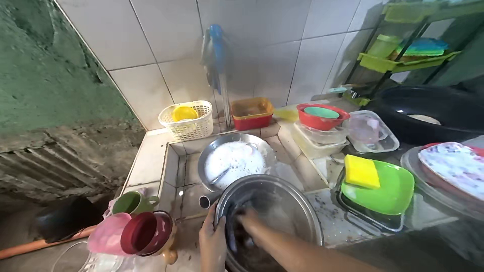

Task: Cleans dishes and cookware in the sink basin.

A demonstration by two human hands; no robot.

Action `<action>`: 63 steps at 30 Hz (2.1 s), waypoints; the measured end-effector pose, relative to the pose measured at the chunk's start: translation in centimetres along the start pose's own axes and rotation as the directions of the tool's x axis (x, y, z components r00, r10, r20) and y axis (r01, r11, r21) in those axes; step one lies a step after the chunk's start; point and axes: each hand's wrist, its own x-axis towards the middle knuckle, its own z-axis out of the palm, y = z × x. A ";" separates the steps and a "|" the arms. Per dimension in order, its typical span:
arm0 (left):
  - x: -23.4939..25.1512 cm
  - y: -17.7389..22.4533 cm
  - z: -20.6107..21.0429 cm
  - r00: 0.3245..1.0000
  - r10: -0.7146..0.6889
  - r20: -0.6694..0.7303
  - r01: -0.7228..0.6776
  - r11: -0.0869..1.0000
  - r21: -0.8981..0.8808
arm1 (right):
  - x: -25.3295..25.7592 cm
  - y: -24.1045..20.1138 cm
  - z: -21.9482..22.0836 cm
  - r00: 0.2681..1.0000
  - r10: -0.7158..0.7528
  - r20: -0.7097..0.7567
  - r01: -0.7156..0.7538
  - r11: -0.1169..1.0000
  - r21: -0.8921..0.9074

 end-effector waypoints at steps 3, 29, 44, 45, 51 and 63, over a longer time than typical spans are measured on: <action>0.1 0.1 -0.4 0.999 -0.006 0.040 0.004 0.999 0.054 | 1.6 -2.0 1.6 0.856 0.173 -0.487 0.262 0.668 0.697; 0.9 -0.2 0.4 0.999 -0.042 0.000 0.042 0.991 -0.126 | -1.1 -2.0 -1.6 0.889 -0.199 0.412 0.276 0.952 -0.136; 0.6 0.4 0.7 0.997 -0.007 0.074 -0.002 0.993 0.115 | -1.6 -1.4 -2.1 0.950 0.003 0.312 0.167 0.838 -0.519; 0.9 0.5 0.8 0.998 -0.015 0.063 0.010 0.997 0.077 | -1.9 -1.4 -3.0 0.903 0.115 0.414 0.228 0.688 -0.689; 1.1 0.2 1.0 0.996 0.035 0.081 -0.038 0.998 0.046 | 0.1 -1.6 -0.4 1.000 -0.003 0.011 0.003 1.000 0.030; 1.2 -0.1 0.7 0.996 0.042 0.075 -0.047 0.997 0.066 | -2.1 -2.0 -2.8 0.851 0.238 0.469 0.303 0.508 -0.807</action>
